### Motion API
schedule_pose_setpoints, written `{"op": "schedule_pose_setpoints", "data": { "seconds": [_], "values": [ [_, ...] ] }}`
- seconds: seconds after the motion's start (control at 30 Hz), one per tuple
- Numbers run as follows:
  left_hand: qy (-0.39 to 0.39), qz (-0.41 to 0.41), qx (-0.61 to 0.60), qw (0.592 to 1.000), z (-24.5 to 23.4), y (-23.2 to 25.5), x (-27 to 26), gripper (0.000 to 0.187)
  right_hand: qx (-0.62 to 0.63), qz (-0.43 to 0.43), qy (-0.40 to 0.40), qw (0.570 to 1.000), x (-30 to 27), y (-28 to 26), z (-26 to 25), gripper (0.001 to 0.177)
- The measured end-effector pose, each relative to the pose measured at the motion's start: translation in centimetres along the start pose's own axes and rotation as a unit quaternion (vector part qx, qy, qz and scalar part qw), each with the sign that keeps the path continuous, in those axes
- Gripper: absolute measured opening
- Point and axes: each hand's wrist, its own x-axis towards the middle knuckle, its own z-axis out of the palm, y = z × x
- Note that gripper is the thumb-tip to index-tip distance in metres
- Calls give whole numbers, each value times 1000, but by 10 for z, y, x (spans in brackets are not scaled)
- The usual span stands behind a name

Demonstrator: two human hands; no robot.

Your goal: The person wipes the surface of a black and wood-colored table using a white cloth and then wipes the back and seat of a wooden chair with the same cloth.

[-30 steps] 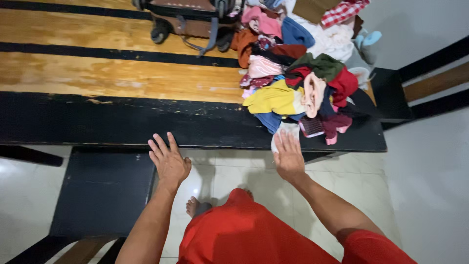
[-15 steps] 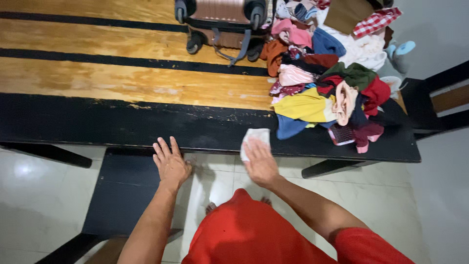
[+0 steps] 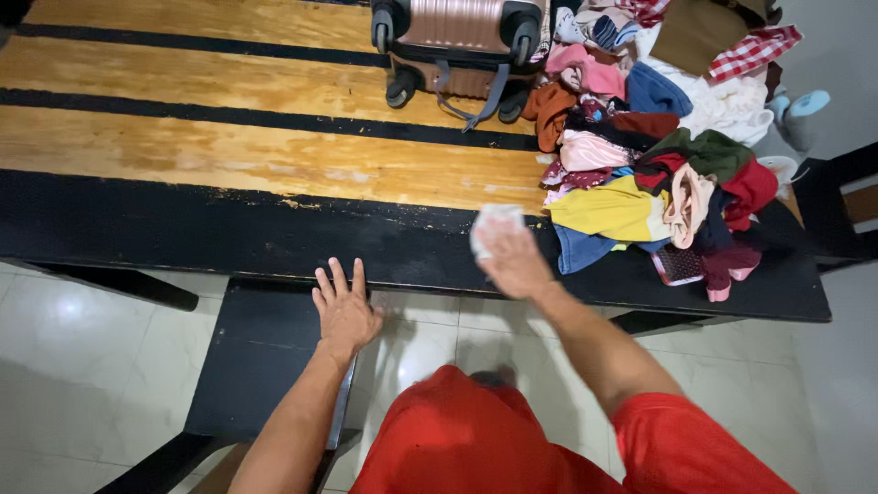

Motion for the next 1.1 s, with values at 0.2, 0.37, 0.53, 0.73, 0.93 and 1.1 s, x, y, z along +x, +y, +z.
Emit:
{"op": "schedule_pose_setpoints", "data": {
  "seconds": [0.2,0.37,0.53,0.73,0.93,1.1],
  "values": [
    [74,-12,-25,997,11,-11,15,95,67,83,7,994,-27,73,11,73],
    [122,-37,-57,990,26,-27,23,94,35,109,1,993,-5,49,21,83],
    [94,-58,-35,993,21,-22,28,94,21,-4,13,1000,49,9,22,84],
    [80,-76,-42,993,12,-16,24,96,82,-76,-47,993,113,-68,5,85],
    [39,-101,-67,992,-10,-11,20,96,90,-164,-55,981,157,-137,-6,85],
    [28,-116,-36,992,-14,-4,23,89,122,-194,-52,972,158,-135,-19,73]
  ]
}}
